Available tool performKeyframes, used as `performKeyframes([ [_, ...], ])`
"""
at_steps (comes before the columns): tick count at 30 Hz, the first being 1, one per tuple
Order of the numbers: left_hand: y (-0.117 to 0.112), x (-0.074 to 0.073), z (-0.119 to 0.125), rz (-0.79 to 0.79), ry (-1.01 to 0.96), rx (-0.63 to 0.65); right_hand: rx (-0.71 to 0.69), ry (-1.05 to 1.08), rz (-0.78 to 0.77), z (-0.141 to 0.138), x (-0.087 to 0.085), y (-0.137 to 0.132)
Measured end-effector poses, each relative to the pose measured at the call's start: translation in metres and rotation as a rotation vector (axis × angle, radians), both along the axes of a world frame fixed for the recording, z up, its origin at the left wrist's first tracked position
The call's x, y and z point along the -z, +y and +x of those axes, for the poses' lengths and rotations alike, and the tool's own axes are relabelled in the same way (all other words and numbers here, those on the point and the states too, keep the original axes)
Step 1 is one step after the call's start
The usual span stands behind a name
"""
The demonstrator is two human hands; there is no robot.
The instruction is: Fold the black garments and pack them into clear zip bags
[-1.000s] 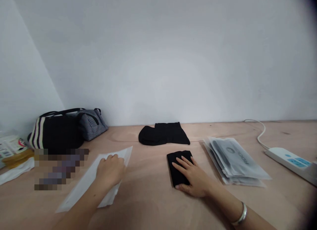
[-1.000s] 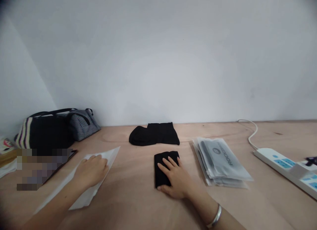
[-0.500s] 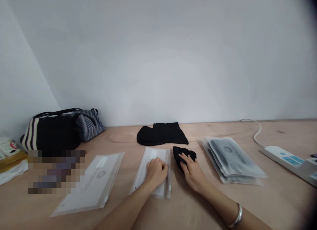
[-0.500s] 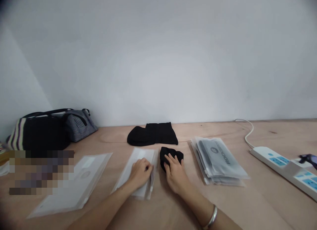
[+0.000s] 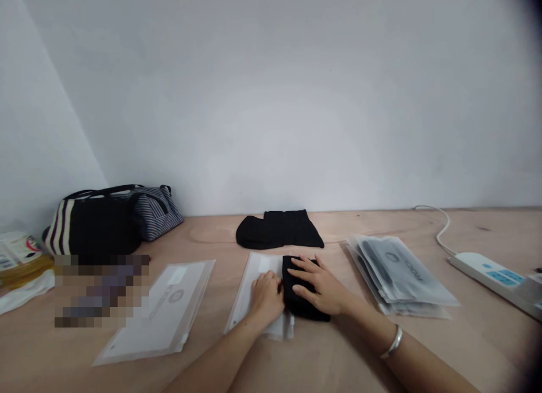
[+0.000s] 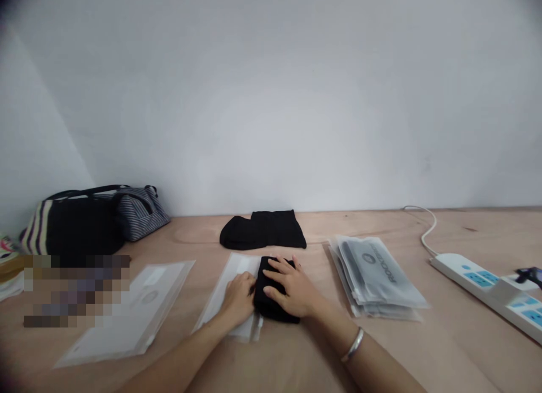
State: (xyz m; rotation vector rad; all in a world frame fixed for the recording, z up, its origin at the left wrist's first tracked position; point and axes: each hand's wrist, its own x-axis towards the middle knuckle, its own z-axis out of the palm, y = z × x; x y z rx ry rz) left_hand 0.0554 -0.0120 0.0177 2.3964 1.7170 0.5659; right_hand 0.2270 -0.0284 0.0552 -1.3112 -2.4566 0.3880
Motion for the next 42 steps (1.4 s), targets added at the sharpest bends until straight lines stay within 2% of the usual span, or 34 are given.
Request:
performKeyframes([
  [3,0.001,-0.001,0.0,0.003,-0.038,-0.007,-0.08,-0.039,-0.055,0.004,0.002,0.009],
  [7,0.002,-0.003,0.002,0.028,-0.113,-0.016,-0.075,-0.063,-0.082,0.002,0.004,0.015],
  [11,0.002,-0.006,0.004,0.047,-0.159,0.004,-0.003,-0.064,-0.083,-0.011,0.009,0.018],
  [15,0.0,-0.011,0.005,0.062,-0.156,0.066,0.121,0.021,-0.032,-0.034,0.018,0.017],
  [17,-0.001,-0.017,0.002,0.068,-0.136,0.143,0.172,0.104,-0.005,-0.042,0.021,0.012],
  [19,-0.001,-0.026,-0.004,0.064,-0.107,0.26,0.161,0.196,-0.003,-0.042,0.021,0.006],
  [23,-0.003,-0.047,-0.017,0.086,0.065,0.61,0.132,0.227,0.052,-0.018,0.007,-0.01],
  [25,-0.005,-0.051,-0.02,0.137,0.176,0.709,0.096,0.186,0.106,-0.002,-0.002,-0.017],
  [28,-0.014,-0.048,-0.025,0.182,0.19,0.664,-0.065,0.153,0.086,0.014,-0.01,-0.024],
  [33,-0.039,-0.028,-0.045,0.173,-0.031,0.645,-0.259,0.017,0.023,0.021,-0.004,-0.025],
  [37,-0.051,-0.018,-0.056,0.151,0.052,0.619,-0.273,-0.159,-0.029,0.023,0.005,-0.023],
  [42,-0.044,-0.009,-0.051,0.185,0.087,0.606,-0.219,-0.197,-0.045,0.018,0.014,-0.023],
])
